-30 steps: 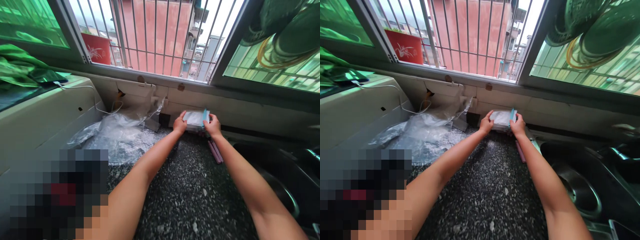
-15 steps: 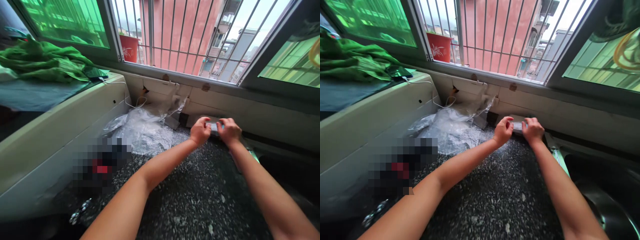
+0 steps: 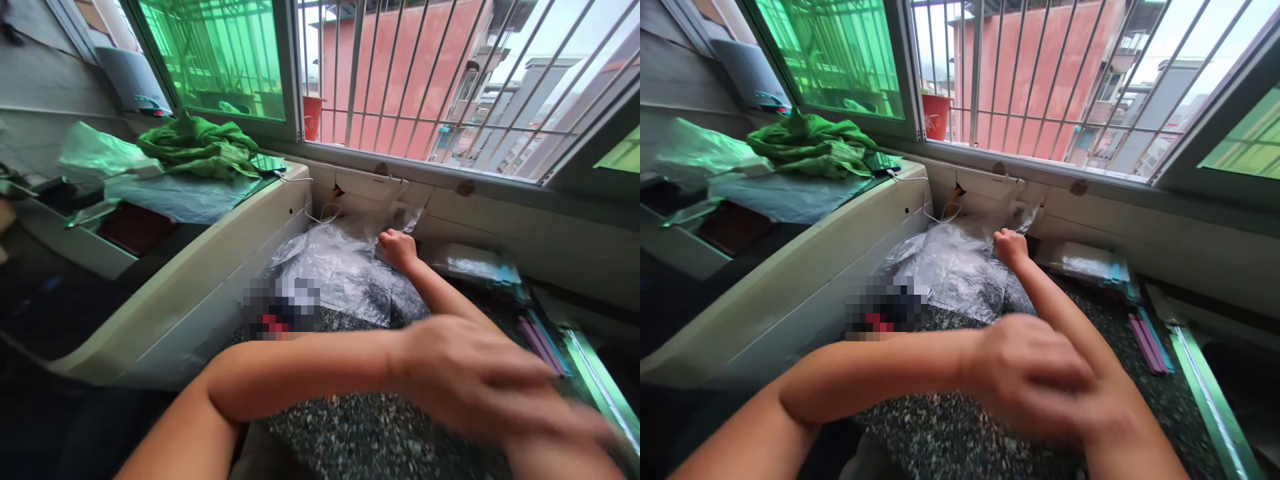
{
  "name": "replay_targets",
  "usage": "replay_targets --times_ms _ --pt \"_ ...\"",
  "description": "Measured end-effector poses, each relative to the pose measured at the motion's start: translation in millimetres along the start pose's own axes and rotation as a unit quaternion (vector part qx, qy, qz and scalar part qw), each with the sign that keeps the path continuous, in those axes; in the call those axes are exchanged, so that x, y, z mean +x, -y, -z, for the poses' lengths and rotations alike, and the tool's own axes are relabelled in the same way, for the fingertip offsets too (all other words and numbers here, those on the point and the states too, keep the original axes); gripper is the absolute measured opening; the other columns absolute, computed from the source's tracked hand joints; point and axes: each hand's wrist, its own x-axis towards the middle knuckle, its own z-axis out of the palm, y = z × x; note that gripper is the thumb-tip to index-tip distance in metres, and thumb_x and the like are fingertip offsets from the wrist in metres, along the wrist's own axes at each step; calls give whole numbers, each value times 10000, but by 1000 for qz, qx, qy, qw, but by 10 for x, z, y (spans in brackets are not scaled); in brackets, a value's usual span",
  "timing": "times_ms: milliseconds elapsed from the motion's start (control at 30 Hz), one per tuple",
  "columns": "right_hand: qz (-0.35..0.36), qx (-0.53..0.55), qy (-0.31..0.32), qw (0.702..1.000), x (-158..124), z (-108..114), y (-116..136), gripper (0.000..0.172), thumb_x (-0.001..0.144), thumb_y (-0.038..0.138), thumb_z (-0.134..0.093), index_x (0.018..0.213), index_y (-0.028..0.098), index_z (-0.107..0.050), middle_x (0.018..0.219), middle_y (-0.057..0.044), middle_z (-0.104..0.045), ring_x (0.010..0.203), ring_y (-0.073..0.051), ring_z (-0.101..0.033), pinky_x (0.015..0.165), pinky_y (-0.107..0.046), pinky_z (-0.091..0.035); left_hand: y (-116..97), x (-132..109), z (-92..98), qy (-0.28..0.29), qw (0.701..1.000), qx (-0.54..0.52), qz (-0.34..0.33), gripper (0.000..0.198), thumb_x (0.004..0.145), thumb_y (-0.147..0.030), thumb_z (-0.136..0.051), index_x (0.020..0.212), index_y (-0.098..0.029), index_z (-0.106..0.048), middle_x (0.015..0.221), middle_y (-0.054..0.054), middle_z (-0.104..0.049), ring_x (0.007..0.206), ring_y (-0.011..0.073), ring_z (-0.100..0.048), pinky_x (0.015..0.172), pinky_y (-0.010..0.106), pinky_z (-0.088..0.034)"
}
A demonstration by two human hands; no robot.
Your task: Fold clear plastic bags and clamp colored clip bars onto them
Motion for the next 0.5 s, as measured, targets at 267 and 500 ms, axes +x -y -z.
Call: replay_targets --times_ms 267,500 --pt "14 -19 56 998 640 -133 82 452 830 111 -402 1251 248 -495 1110 -128 -561 948 -213 -544 688 -273 -388 1852 -373 350 135 909 210 334 289 778 -249 -581 1032 -112 -591 985 145 -588 926 246 -582 743 341 -487" --pt "13 -4 56 998 693 -204 0 247 807 156 -463 909 182 -686 955 -116 -619 892 -202 -563 687 -266 -392 2262 -463 215 165 897 247 326 244 783 -39 -431 849 -94 -659 904 156 -610 888 245 -585 673 321 -455"
